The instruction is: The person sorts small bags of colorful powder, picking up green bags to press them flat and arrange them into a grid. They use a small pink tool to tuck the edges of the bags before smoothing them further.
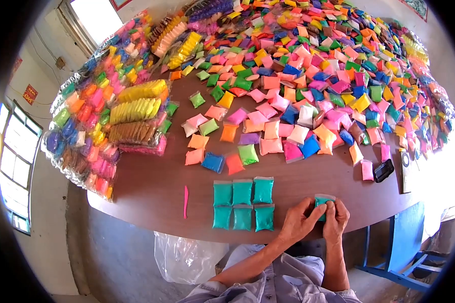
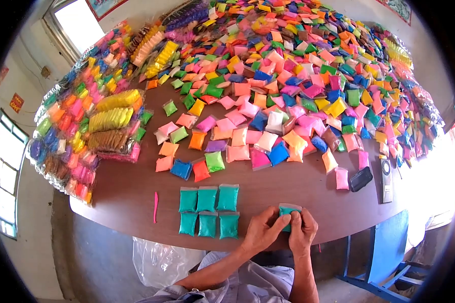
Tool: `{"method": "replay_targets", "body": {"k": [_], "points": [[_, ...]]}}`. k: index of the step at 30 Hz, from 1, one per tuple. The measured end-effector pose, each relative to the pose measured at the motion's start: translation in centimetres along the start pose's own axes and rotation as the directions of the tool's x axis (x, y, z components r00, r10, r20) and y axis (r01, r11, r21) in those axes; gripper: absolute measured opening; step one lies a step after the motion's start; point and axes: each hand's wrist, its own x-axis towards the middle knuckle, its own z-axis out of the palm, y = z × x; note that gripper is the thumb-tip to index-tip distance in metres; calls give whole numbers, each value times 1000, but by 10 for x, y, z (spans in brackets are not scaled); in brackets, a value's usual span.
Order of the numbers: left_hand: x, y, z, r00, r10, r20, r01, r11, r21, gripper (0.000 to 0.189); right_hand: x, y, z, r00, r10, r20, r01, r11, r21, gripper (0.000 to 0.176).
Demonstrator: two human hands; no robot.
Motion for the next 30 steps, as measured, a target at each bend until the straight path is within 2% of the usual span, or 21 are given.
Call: {"method": "replay_targets", "body": {"k": [2, 3, 8, 12, 14, 18, 21, 23, 30], "points": [[1, -2, -4, 1000, -6, -1, 6, 986, 167, 21, 2, -14, 8, 1000, 21, -18, -20, 998, 59, 29], [1, -3, -5, 1000, -4, 2, 4, 986, 165, 21, 3, -20, 12, 999, 41, -35, -36, 992, 120, 30], [2, -9, -6, 1000, 6, -28, 0, 974, 226, 22, 5, -20, 13, 999, 24, -25, -22, 997, 73, 31], [3, 1, -5, 999, -35, 30, 31, 989, 142, 23, 3, -14, 7, 999, 23, -28, -22, 999, 28, 27], [2, -8, 0, 1000, -6, 10, 6, 999, -31, 23, 3, -14, 6, 999, 22, -38, -22, 1000, 8, 26], [0, -12, -2, 999, -22, -41, 23, 999, 30, 20, 2, -21, 8, 1000, 5, -24, -5, 1000, 9, 23], [0, -15, -5, 999, 4, -53, 2, 993, 120, 19, 3, -23, 13, 1000, -18, -19, 19, 998, 66, 28], [1, -14, -4, 995, 64, -82, -51, 986, 160, 27, 3, -22, 11, 1000, -3, -9, 3, 998, 58, 28], [1, 2, 0, 998, 22, -57, -16, 994, 111, 30, 1, -14, 7, 999, 13, -43, -12, 999, 30, 24]]}}
